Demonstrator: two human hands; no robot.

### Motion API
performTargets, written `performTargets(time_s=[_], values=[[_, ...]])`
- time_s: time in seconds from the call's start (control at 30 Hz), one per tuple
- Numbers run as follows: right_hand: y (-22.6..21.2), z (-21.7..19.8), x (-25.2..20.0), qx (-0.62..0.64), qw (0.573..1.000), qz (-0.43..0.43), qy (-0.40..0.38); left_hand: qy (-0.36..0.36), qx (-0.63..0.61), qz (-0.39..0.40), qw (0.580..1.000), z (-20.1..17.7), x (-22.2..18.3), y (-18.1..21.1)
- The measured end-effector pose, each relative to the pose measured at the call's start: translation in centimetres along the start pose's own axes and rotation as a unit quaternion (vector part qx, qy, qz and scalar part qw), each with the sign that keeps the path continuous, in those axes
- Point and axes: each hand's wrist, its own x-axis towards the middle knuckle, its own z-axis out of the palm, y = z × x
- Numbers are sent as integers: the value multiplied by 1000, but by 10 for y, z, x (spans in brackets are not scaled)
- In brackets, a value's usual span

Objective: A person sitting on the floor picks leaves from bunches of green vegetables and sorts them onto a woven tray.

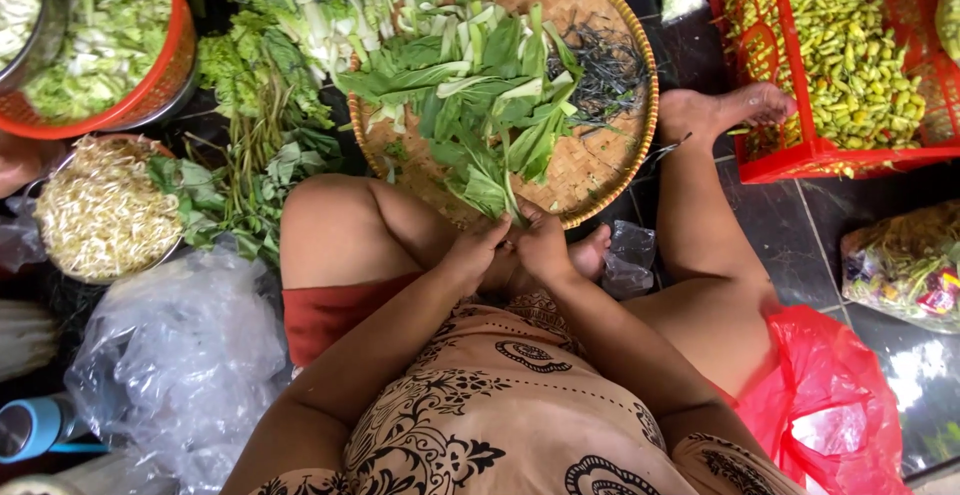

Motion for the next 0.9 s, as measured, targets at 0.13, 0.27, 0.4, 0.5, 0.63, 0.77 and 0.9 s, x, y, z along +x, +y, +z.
performTargets(time_s=[0.13,0.27,0.4,0.5,0.63,0.77,0.9], values=[[-3,10,-12,-207,974,-88,29,25,52,-16,998,4,3,-8],[-10,17,-14,-359,914,-188,22,50,43,-16,998,14,0,3],[-11,23,-13,-475,878,-49,-33,63,-13,-48,997,-3,33,-14],[10,5,2,-519,851,-4,-82,58,-40,-74,995,-20,54,-38],[-5,2,28,-467,872,-139,-46,42,-131,-75,988,-32,73,-47],[97,-98,141,-180,982,0,52,11,-177,-47,983,-35,72,-41],[89,-164,198,-431,858,145,240,27,-136,-33,990,-33,67,-40]])
